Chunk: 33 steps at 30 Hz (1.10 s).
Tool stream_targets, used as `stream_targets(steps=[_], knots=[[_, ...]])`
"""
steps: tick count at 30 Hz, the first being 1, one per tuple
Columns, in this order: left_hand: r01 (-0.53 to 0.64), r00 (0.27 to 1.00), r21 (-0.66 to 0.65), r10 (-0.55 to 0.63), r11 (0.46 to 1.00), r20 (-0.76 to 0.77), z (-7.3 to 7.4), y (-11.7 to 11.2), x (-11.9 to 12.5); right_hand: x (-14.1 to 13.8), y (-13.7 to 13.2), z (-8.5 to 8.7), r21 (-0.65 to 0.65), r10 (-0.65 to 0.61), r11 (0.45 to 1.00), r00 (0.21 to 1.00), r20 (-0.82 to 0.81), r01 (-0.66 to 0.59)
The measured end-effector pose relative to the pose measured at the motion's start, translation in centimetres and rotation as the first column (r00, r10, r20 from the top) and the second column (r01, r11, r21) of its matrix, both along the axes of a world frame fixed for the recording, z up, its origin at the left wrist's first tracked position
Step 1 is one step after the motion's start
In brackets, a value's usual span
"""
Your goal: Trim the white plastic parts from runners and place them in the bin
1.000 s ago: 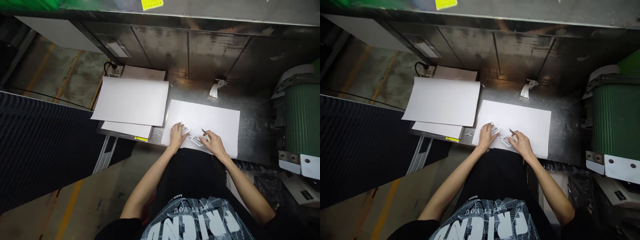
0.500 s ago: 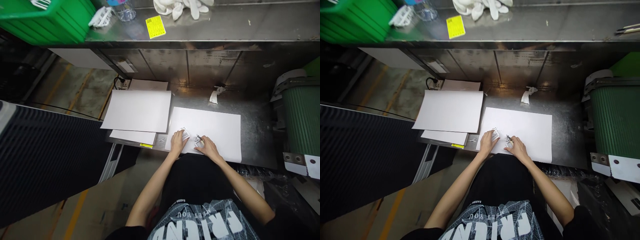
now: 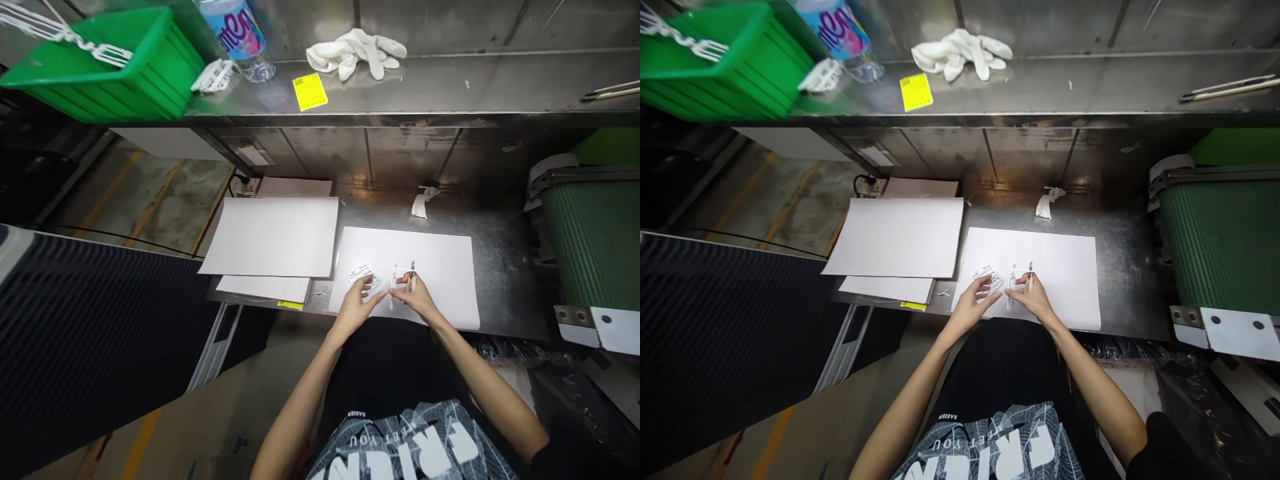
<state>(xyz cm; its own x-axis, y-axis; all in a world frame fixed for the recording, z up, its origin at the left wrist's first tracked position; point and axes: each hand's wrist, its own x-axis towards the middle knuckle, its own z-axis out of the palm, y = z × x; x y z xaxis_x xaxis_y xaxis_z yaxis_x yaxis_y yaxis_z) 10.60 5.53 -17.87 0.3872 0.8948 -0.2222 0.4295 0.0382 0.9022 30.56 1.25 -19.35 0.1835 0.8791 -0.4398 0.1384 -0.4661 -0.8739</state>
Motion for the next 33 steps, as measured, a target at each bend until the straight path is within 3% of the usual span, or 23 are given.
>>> stream_targets(steps=[4, 7, 10, 12, 14, 16, 20, 24, 29, 33], knots=[[0.056, 0.958, -0.103, -0.025, 0.993, 0.285, 5.6, -1.7, 1.0, -0.3, 0.2, 6.4, 0.197, 0.011, 0.979, 0.942, -0.336, 0.058], [-0.032, 0.941, -0.015, 0.035, 0.999, 0.337, 9.7, -2.3, 1.4, -0.5, 0.3, 10.1, 0.311, 0.064, 0.945, 0.874, -0.481, 0.102], [-0.15, 0.922, 0.066, 0.116, 0.987, 0.37, 12.4, -2.0, 0.5, 0.4, 0.2, 12.4, 0.362, 0.09, 0.927, 0.881, -0.465, 0.097], [-0.206, 0.886, -0.005, 0.189, 0.978, 0.424, 13.5, -1.4, -0.6, 1.6, 0.1, 13.7, 0.331, 0.12, 0.944, 0.944, -0.307, -0.012], [-0.194, 0.852, -0.101, 0.219, 0.976, 0.475, 14.4, -0.8, -1.9, 2.8, 0.0, 15.1, 0.246, 0.219, 0.95, 0.971, -0.099, -0.19], [-0.123, 0.849, -0.164, 0.189, 0.979, 0.493, 15.3, -0.4, -3.0, 3.4, -0.1, 16.7, 0.149, 0.362, 0.918, 0.93, 0.059, -0.367], [-0.03, 0.876, -0.217, 0.13, 0.976, 0.464, 16.8, -0.7, -3.9, 3.1, 0.2, 19.7, 0.087, 0.55, 0.824, 0.827, 0.112, -0.56], [0.005, 0.886, -0.218, 0.096, 0.976, 0.453, 17.7, -1.7, -3.7, 2.2, 0.8, 21.0, 0.068, 0.623, 0.772, 0.774, 0.112, -0.632], [0.028, 0.884, -0.226, 0.081, 0.974, 0.46, 17.9, -2.2, -3.6, 2.0, 0.8, 21.1, 0.075, 0.641, 0.758, 0.761, 0.106, -0.648], [-0.111, 0.903, -0.067, 0.129, 0.992, 0.41, 17.1, -2.0, -3.8, 2.3, 0.5, 21.0, 0.054, 0.624, 0.769, 0.766, 0.153, -0.637]])
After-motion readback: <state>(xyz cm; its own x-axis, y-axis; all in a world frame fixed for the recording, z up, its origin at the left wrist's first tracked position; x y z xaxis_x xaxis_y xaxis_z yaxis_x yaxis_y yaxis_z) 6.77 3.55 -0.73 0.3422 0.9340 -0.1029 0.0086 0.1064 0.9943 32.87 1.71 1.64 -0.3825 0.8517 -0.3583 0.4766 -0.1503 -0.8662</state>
